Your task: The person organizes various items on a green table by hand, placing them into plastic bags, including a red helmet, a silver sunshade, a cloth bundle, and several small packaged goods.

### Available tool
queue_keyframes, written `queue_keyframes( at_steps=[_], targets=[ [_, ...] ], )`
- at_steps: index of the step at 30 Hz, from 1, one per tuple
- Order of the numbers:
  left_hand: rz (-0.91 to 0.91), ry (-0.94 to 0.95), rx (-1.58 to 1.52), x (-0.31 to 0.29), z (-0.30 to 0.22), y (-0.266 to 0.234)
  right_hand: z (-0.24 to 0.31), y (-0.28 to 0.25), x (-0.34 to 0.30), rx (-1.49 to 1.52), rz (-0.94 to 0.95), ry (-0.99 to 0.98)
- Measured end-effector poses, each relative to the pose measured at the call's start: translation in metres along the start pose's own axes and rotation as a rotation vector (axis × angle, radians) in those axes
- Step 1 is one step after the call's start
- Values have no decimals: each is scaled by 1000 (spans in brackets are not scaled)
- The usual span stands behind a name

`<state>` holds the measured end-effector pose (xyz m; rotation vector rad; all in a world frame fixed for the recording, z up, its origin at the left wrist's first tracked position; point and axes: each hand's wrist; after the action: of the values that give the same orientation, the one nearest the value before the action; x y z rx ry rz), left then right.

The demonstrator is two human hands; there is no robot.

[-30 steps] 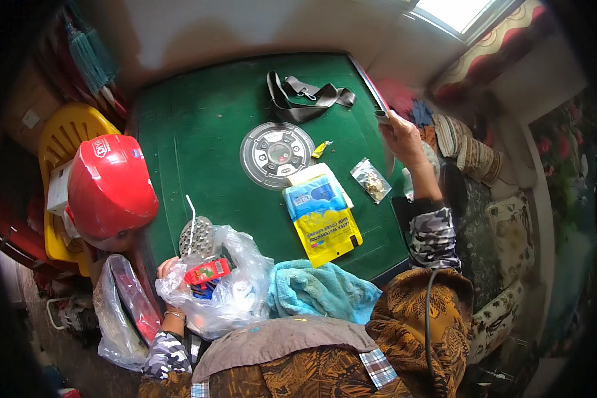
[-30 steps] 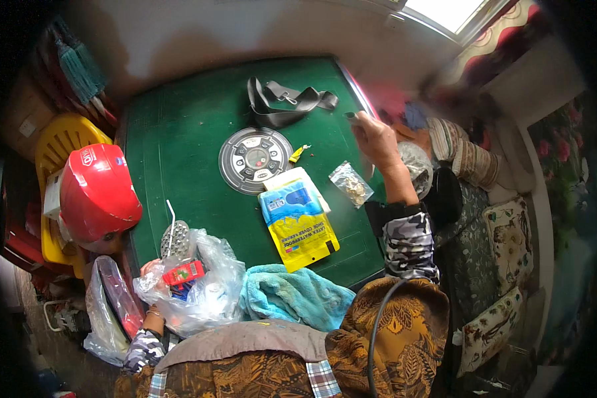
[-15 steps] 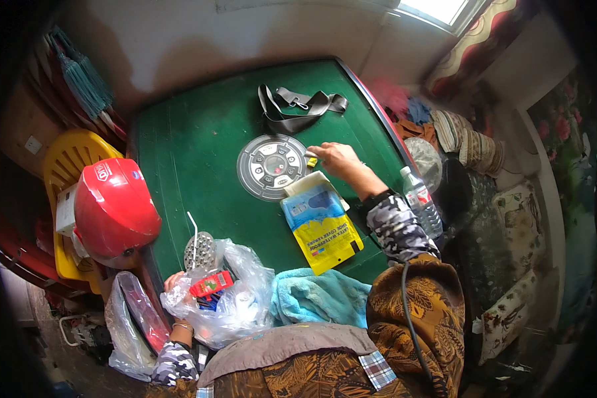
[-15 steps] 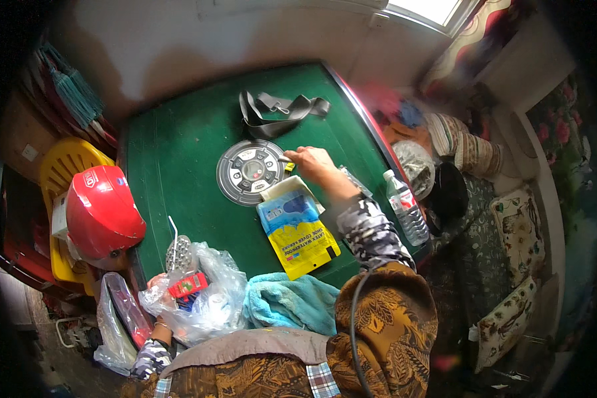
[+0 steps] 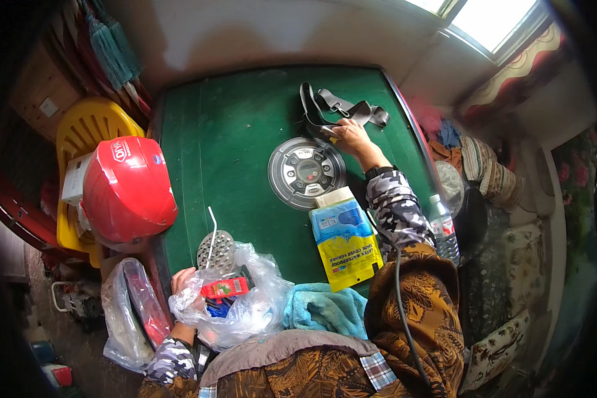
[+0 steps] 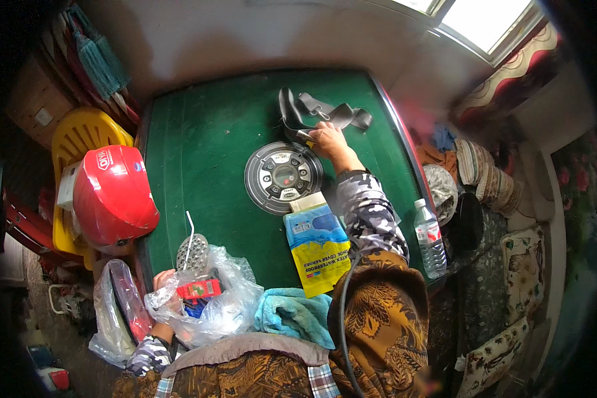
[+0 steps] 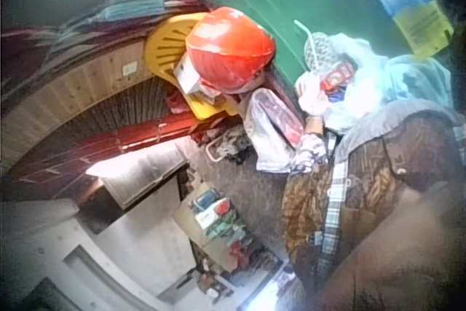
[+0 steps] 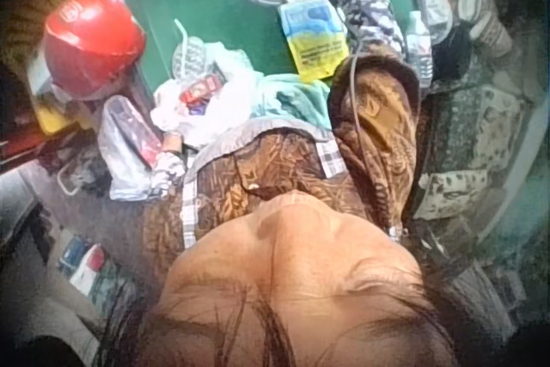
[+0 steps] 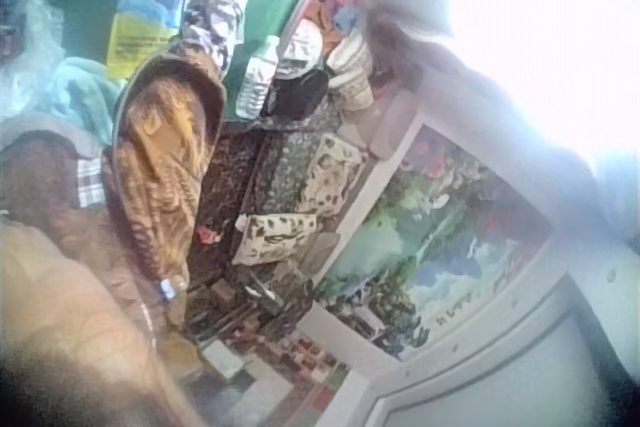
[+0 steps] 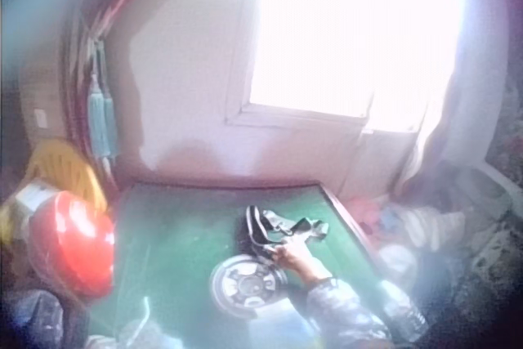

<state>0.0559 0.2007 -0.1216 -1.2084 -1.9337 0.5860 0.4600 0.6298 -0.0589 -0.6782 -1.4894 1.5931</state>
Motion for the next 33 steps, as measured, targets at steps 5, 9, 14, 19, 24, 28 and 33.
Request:
queue_keyframes(
  at_steps=[5,9,14,19,24,28,33],
  targets=[
    [38,62,26,9,-11,-5,-2,-25,-1,50,-189,-75],
    [-24,62,36,-1,-1,-2,42,-140,-17,224,-286,-194],
    [50,216,116,-8,28,3,99,-253,-93,677,-295,-3],
    [148,154,36,-5,36,6,136,-310,-176,657,-339,-23],
    [155,57,-423,10,55,-4,186,-349,-251,639,-444,-52],
    [23,-142,-668,52,1,-56,233,-389,-320,675,-454,-74],
    [286,366,-850,72,-199,-126,275,-389,-362,646,-487,-268]
  ],
)
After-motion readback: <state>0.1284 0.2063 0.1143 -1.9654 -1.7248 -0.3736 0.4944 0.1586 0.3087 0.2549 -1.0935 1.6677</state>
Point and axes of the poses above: each hand's wrist, its own x-axis towards the middle knuckle, its own y-axis out of the palm, z = x × y, and after that the axes turned 4 degrees about x, right-handed
